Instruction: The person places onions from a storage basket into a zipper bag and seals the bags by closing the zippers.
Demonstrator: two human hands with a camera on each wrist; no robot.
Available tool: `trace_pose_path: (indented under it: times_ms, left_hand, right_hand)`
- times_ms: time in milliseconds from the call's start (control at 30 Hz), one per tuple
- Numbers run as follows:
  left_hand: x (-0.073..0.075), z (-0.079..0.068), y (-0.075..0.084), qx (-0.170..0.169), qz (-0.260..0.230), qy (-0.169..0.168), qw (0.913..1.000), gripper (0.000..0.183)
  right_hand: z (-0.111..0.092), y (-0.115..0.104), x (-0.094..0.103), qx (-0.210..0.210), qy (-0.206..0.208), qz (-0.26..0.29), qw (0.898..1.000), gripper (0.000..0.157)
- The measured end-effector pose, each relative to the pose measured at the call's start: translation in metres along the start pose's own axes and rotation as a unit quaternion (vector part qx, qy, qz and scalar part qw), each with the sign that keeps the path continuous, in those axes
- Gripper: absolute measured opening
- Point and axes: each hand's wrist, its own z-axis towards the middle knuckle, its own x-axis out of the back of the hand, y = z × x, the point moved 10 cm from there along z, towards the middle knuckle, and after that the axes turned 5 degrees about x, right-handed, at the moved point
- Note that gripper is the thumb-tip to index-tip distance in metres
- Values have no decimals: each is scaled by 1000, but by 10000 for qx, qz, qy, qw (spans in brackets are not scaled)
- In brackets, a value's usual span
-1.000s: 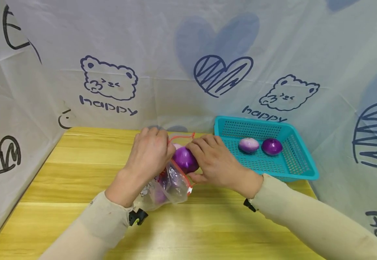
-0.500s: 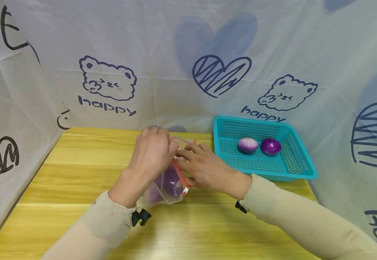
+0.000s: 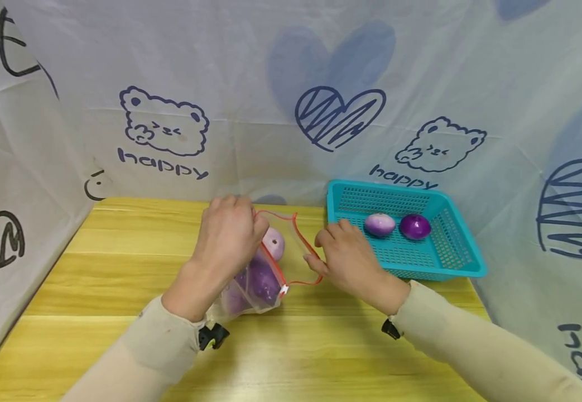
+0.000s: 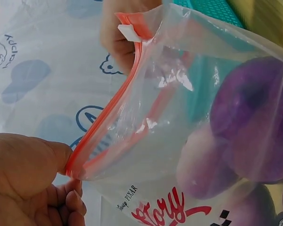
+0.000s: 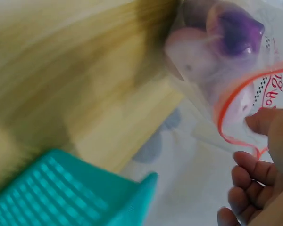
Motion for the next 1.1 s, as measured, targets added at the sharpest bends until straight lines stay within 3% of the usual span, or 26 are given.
trace_pose_path:
  times_ms: [67,167,267,367,500,633,700,800,900,1000,1100]
  left_hand:
    - [-2,0,3,-76,81,31,9999,23]
    - [-6,-4,14,-494,476,246,9973,22]
    - [-11,-12,29,-1038,1029,506,9880,19]
    - [-18,-22,41,-1360,1493,410,9785,18]
    - [-7,-30,50,-1323,1715,291,9758,22]
    - [19,-31,58,-1231,1630,700,9764,24]
    - [23,-29,59,-1197,1632,897,9752,22]
    - [10,-22,51,-1003,1810,835,9748,20]
    - [-14,-18,43,-994,1997,564,9732,15]
    - [-32,-19,38,-1230,1922,353,9730,8]
    - [-35,-17,28,-1266,1677,352,9770,11]
  right_hand:
    - [-3,3,-10,-179,-232,106,9995,23]
    - [-2,6,-19,-428,-382,421,9975,15]
    - [1,9,-22,-672,-316,883,9933,12]
    - [6,7,-20,-819,-193,1285,9881,11]
    - [12,1,-18,-848,-221,1460,9854,11]
    - [15,-5,-21,-831,-322,1565,9837,11]
    - [16,-6,-23,-865,-352,1649,9819,12]
    - [15,-2,-29,-1056,-467,1713,9784,15]
    - [10,8,-38,-1378,-682,1545,9760,16]
    - [3,22,-46,-1669,-910,1015,9765,18]
    - [-4,36,-48,-1829,-989,297,9777,22]
